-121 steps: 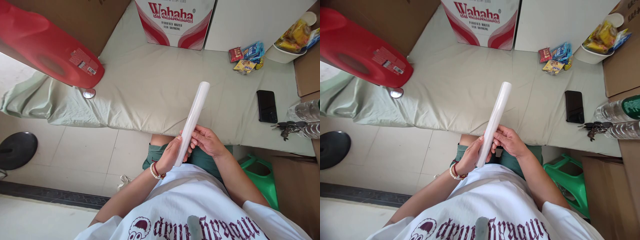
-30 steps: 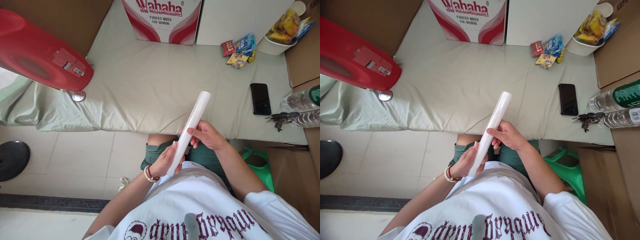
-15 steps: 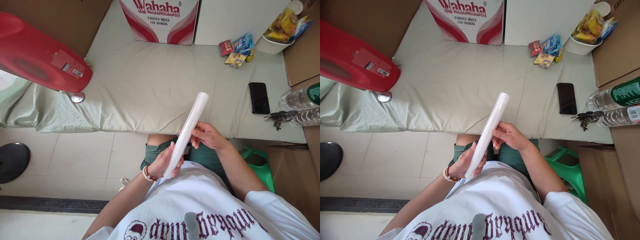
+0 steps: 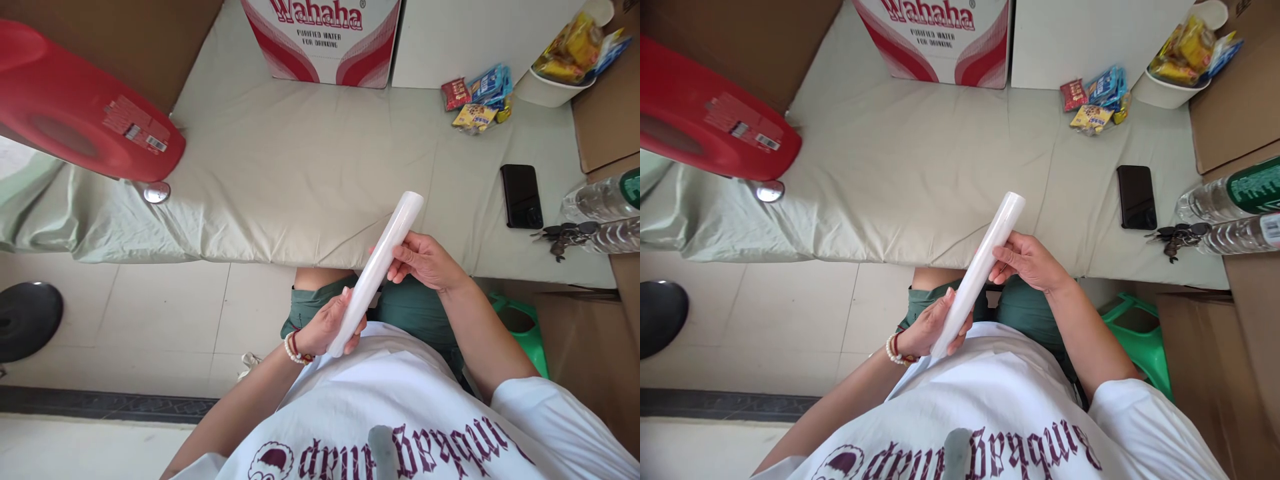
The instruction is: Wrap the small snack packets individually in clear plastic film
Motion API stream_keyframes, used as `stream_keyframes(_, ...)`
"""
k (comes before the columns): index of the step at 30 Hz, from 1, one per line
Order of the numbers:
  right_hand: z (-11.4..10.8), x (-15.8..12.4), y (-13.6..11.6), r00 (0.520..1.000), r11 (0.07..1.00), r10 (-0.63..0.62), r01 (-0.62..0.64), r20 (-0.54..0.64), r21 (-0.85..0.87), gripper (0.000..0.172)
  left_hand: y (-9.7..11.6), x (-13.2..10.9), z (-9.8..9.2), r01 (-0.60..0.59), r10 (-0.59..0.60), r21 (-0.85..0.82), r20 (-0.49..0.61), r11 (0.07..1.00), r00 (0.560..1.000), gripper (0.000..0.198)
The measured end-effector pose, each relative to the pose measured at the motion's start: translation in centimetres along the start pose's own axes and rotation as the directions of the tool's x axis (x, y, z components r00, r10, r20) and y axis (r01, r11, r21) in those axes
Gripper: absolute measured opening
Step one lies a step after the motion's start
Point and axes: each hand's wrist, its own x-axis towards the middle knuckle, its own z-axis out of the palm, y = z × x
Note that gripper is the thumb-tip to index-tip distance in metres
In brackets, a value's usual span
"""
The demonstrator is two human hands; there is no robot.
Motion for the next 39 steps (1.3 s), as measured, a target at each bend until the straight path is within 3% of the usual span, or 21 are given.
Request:
stream_keyframes(2, -0.2, 0.0, 0.4, 1.000, 0.999, -0.011, 0.010, 0.016, 0.032, 0.044, -0.1, 0.0, 0.0, 0.003, -0.003, -0.004, 0.023, 1.000, 1.000, 0.077)
stream_keyframes(5, 0.1, 0.5, 0.7, 0.998, 0.995, -0.062, 0.064, -0.029, 0.074, 0.045, -0.4, 0.4, 0.4, -0.119, 0.137, 0.168, -0.102, 0.979, 0.985, 0.067)
stream_keyframes(7, 0.5, 1.0, 0.8, 0.986, 0.989, -0.114, 0.124, -0.122, 0.077, 0.048, -0.5, 0.9, 0.7, -0.187, 0.288, 0.416, -0.192, 0.890, 0.938, 0.059)
stream_keyframes(9, 1.1, 1.4, 0.7, 0.957, 0.986, -0.143, 0.160, -0.252, 0.049, 0.054, -0.3, 1.4, 1.0, -0.176, 0.402, 0.632, -0.234, 0.755, 0.885, 0.051)
stream_keyframes(11, 1.7, 1.7, 0.6, 0.930, 0.987, -0.130, 0.154, -0.345, 0.044, 0.057, 0.0, 1.6, 1.1, -0.136, 0.449, 0.717, -0.266, 0.683, 0.853, 0.048)
stream_keyframes(12, 1.9, 1.8, 0.5, 0.926, 0.987, -0.119, 0.149, -0.359, 0.058, 0.056, 0.2, 1.5, 1.0, -0.129, 0.434, 0.703, -0.275, 0.699, 0.858, 0.050)
stream_keyframes(14, 2.0, 1.6, 0.3, 0.945, 0.983, -0.106, 0.146, -0.311, 0.108, 0.052, 0.4, 1.2, 0.8, -0.131, 0.305, 0.567, -0.222, 0.813, 0.926, 0.057)
stream_keyframes(16, 1.9, 1.3, 0.2, 0.973, 0.979, -0.107, 0.140, -0.205, 0.150, 0.050, 0.5, 0.8, 0.3, -0.102, 0.121, 0.340, -0.037, 0.935, 0.992, 0.065)
stream_keyframes(19, 1.6, 0.9, 0.2, 0.990, 0.971, -0.092, 0.113, -0.106, 0.211, 0.048, 0.4, 0.2, -0.4, -0.046, 0.037, 0.038, 0.224, 0.998, 0.974, 0.071)
stream_keyframes(21, 1.6, 0.9, 0.3, 0.988, 0.964, -0.078, 0.108, -0.132, 0.244, 0.049, 0.2, 0.2, -0.7, -0.042, 0.057, -0.063, 0.251, 0.997, 0.966, 0.071)
stream_keyframes(23, 1.8, 1.3, 0.4, 0.975, 0.964, -0.065, 0.116, -0.210, 0.238, 0.051, 0.2, 0.4, -0.5, -0.071, 0.072, -0.016, 0.164, 0.997, 0.984, 0.067)
stream_keyframes(25, 2.0, 1.8, 0.7, 0.949, 0.970, -0.060, 0.129, -0.311, 0.206, 0.052, 0.4, 0.8, -0.2, -0.128, 0.130, 0.201, 0.004, 0.971, 0.991, 0.059)
stream_keyframes(28, 2.4, 2.7, 1.3, 0.900, 0.978, -0.036, 0.121, -0.434, 0.169, 0.056, 0.7, 1.3, 0.4, -0.099, 0.243, 0.563, -0.187, 0.821, 0.952, 0.050)
stream_keyframes(31, 2.4, 3.1, 2.0, 0.855, 0.990, 0.002, 0.070, -0.519, 0.119, 0.061, 0.6, 1.7, 0.7, 0.014, 0.329, 0.767, -0.292, 0.641, 0.898, 0.042)
stream_keyframes(33, 2.2, 3.1, 2.3, 0.839, 0.996, 0.005, 0.045, -0.543, 0.079, 0.061, 0.4, 1.9, 0.8, 0.082, 0.409, 0.849, -0.333, 0.522, 0.850, 0.038)
stream_keyframes(35, 2.0, 2.9, 2.3, 0.851, 0.997, 0.004, 0.037, -0.524, 0.068, 0.061, 0.2, 1.9, 0.8, 0.099, 0.438, 0.878, -0.328, 0.469, 0.837, 0.037)
stream_keyframes(37, 1.7, 2.6, 2.2, 0.882, 0.996, 0.000, 0.044, -0.472, 0.082, 0.060, 0.2, 1.7, 0.7, 0.040, 0.407, 0.859, -0.282, 0.511, 0.869, 0.038)
stream_keyframes(39, 1.5, 2.1, 2.0, 0.912, 0.993, -0.011, 0.059, -0.409, 0.103, 0.057, 0.4, 1.3, 0.5, -0.037, 0.342, 0.790, -0.223, 0.612, 0.913, 0.041)
